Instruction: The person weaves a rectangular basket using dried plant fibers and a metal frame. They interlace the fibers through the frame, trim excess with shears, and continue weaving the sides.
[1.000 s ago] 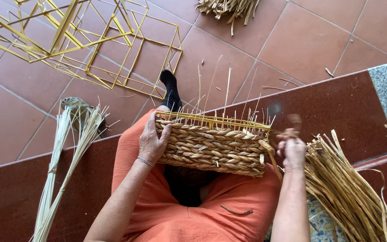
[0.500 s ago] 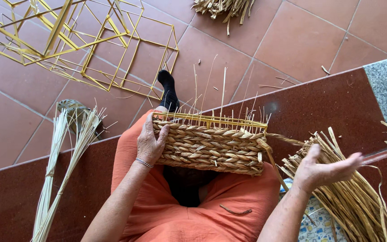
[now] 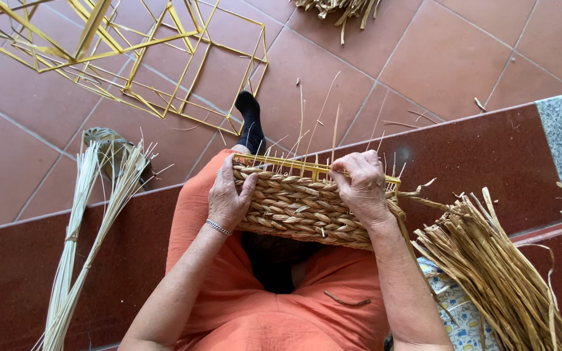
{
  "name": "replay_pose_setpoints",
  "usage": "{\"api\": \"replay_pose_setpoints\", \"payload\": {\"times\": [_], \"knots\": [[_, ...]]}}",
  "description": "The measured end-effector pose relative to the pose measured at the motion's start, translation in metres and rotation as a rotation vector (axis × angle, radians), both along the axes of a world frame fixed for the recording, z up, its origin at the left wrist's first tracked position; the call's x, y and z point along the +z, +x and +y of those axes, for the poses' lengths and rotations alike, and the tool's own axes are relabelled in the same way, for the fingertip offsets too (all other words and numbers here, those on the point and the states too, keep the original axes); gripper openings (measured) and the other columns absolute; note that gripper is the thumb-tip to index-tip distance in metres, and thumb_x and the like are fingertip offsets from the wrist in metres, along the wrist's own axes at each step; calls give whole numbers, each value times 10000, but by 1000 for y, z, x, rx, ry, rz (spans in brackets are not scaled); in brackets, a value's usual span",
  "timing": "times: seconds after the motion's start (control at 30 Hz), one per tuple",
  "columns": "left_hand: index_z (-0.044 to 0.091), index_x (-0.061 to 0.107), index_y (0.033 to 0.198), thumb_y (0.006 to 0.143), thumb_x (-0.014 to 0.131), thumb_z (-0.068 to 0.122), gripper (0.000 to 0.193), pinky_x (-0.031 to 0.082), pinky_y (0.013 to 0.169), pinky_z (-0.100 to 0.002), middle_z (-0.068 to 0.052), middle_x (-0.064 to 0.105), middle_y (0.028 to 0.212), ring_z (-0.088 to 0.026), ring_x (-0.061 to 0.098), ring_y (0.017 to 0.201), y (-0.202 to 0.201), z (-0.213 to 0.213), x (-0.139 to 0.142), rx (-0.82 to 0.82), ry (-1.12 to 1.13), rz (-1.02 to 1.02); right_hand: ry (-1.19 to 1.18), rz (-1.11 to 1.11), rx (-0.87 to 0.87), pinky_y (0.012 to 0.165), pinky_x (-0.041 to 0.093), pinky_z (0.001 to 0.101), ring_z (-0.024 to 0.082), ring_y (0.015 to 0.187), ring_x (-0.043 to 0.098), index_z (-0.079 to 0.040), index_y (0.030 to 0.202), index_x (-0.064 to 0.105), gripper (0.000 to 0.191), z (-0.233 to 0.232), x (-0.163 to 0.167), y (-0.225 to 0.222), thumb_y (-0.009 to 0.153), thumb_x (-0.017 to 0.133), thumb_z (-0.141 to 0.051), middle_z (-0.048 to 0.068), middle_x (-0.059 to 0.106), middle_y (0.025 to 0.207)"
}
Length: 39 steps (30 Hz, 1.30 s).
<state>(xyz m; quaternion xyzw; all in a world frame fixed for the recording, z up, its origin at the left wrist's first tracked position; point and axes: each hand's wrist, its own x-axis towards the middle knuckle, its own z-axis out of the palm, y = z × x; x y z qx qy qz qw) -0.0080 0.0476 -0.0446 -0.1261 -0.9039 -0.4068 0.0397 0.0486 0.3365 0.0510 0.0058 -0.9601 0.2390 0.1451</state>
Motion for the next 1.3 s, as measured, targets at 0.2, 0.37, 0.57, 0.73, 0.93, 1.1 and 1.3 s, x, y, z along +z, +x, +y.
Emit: {"api": "replay_pose_setpoints", "payload": {"times": [0.2, 0.37, 0.57, 0.73, 0.93, 1.1, 1.3], "knots": [[-24, 387, 1504, 1004, 631, 445, 728, 552, 912, -473, -276, 623, 1286, -412, 663, 1128, 1, 0, 1, -9, -17, 22, -49, 164, 26, 720, 554, 389, 244, 794, 679, -88, 923, 647, 147, 4, -22, 5, 905, 793, -81, 59, 685, 827], [-16, 389, 1506, 994, 634, 447, 732, 550, 926, -477, -271, 627, 1287, -414, 662, 1137, 0, 0, 1, 5, -21, -22, -8, 238, -26, 701, 546, 404, 265, 758, 681, -82, 913, 644, 141, 0, -30, 5, 909, 783, -62, 66, 678, 801], [-21, 386, 1508, 1002, 630, 443, 729, 546, 931, -483, -283, 617, 1303, -420, 657, 1147, 0, 0, -1, 4, -25, -4, -30, 268, -66, 696, 554, 398, 262, 759, 694, -69, 915, 640, 137, -2, -35, 3, 902, 775, -47, 79, 684, 801], [-19, 377, 1507, 1009, 597, 482, 740, 566, 900, -465, -281, 612, 1301, -394, 670, 1129, 0, -1, -3, -2, -49, -24, -31, 271, -120, 622, 553, 365, 221, 685, 697, -78, 881, 627, 158, -3, -43, -1, 931, 777, -73, 57, 685, 763], [-5, 382, 1514, 1006, 596, 493, 743, 571, 888, -470, -260, 629, 1280, -394, 679, 1110, 1, -1, -3, 10, -74, -22, -24, 249, -168, 577, 542, 351, 199, 647, 688, -77, 883, 632, 144, -3, -49, -3, 934, 767, -86, 55, 686, 744], [-16, 379, 1511, 1007, 608, 476, 741, 565, 892, -479, -269, 625, 1279, -404, 674, 1109, 1, -1, -1, 9, -68, 3, -18, 216, -217, 562, 546, 349, 191, 620, 687, -86, 887, 641, 132, -3, -53, -7, 953, 754, -99, 49, 684, 720], [-10, 387, 1503, 999, 614, 466, 730, 563, 894, -477, -271, 629, 1273, -406, 674, 1107, 1, -1, -2, 15, -56, -14, -41, 181, -254, 568, 547, 373, 209, 618, 689, -83, 885, 645, 126, -7, -48, -8, 941, 754, -113, 56, 685, 704]]}}
